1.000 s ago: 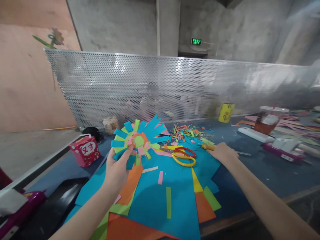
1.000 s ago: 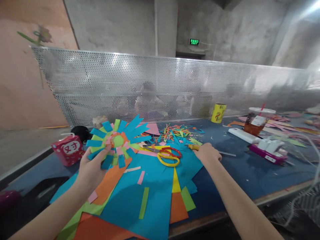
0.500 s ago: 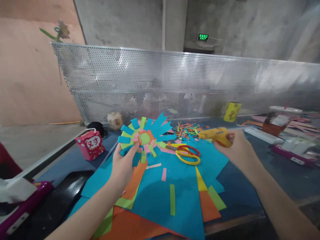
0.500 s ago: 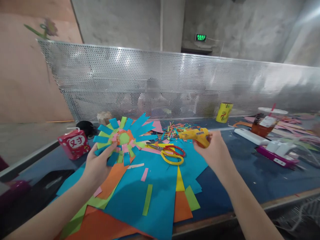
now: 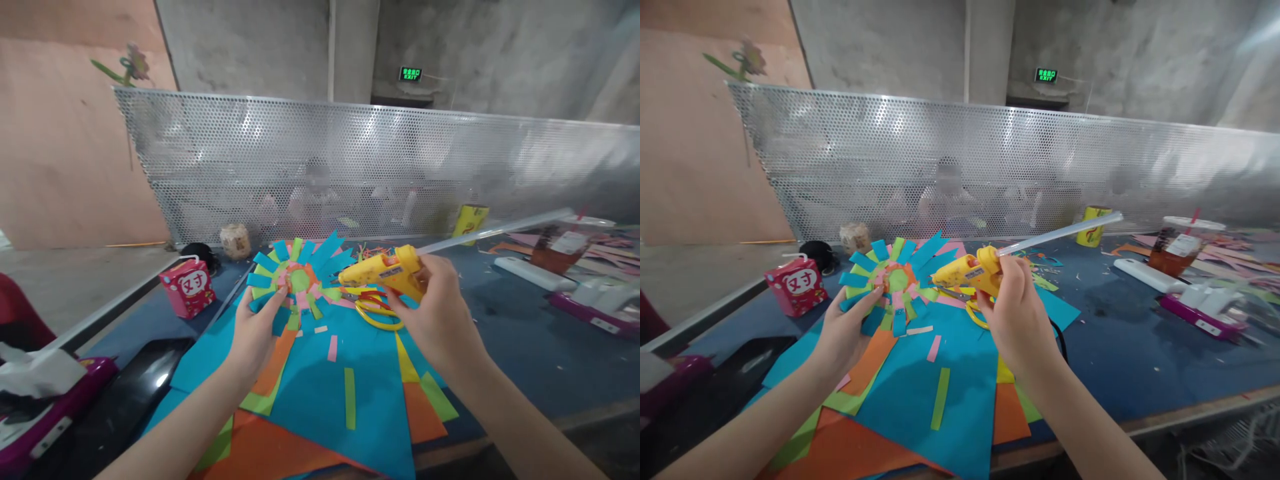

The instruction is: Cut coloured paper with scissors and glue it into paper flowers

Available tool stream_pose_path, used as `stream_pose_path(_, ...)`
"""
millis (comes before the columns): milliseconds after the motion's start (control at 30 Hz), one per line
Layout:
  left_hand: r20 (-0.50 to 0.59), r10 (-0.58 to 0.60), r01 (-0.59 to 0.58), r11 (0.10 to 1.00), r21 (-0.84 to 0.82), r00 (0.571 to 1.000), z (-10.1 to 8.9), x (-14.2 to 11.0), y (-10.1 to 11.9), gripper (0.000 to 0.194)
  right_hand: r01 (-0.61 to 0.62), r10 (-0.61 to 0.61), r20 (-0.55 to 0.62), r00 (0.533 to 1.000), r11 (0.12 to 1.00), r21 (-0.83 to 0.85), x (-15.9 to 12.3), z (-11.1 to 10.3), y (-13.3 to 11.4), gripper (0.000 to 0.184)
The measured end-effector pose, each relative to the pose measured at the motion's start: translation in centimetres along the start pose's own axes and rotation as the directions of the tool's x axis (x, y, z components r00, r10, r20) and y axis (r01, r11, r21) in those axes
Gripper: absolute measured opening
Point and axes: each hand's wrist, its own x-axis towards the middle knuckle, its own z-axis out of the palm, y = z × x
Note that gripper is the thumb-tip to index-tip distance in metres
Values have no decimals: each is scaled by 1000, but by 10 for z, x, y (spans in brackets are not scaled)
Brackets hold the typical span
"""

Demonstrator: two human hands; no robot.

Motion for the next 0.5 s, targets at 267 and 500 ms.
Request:
stream_pose_path(267,-12,-24,24,1000,14,1000,0,-1,2,23,17,-18,44,999,1000,14,-3,0,-1,44)
stream_pose_path(500,8,-7,7,1000,-2,1000,0,-1,2,22,27,-28,21,999,1000,14,-1,3,2,45)
